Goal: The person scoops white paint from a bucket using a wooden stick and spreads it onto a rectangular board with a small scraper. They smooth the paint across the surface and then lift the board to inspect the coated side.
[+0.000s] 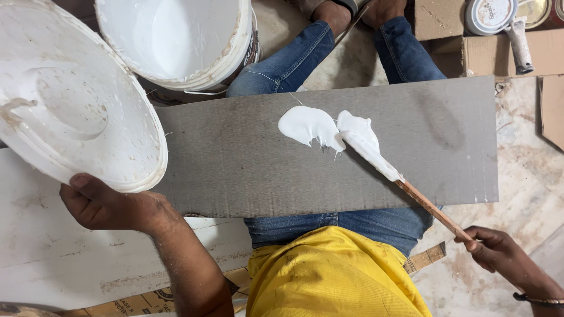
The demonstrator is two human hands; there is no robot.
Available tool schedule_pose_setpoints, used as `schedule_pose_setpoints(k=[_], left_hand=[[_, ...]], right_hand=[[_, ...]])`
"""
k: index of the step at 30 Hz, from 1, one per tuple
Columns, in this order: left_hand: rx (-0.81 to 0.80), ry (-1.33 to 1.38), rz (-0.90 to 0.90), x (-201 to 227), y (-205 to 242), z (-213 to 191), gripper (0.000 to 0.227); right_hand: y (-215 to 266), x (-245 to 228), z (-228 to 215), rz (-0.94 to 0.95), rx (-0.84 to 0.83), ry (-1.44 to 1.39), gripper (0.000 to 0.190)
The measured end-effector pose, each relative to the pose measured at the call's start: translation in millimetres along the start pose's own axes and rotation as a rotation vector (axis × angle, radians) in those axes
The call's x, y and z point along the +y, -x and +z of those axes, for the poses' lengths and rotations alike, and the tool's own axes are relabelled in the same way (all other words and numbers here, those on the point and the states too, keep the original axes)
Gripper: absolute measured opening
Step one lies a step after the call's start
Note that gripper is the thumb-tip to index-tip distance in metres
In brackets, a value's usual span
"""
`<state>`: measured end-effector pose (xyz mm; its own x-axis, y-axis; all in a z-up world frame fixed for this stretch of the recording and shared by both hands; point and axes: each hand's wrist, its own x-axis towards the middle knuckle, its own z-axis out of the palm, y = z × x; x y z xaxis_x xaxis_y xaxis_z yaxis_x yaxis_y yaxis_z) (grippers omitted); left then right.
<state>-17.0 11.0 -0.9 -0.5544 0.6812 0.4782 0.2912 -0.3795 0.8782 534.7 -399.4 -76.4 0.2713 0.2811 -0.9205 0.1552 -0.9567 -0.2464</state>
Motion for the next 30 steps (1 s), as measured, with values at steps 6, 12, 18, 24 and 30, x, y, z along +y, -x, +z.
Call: schedule_pose_setpoints(k=[6,12,18,24,30], left_hand=[[0.037,0.025,-0.011,-2,-4,-2,0.044],[0.038,0.020,0.011,-4,-6,-4,0.044],[-0.034,0.013,0.103,7,-9,-4,0.048],[-0.100,0.112,0.185,32,-21,-9,0.050],[-0.095,-0.184,0.262,8,-44,14,0.049]], right_hand=[[-3,9,4,0.084,-0.105,0.031,0.064],[16,-14,-8,0.201,-0.062,0.092,0.070],[22,-1,-22,0.310,-0.075,0.233,0.068],[20,14,-67,0.125,-0.212,0.244,0.063],[-27,-77,-95,-0.342,0.069,0.118,0.062]])
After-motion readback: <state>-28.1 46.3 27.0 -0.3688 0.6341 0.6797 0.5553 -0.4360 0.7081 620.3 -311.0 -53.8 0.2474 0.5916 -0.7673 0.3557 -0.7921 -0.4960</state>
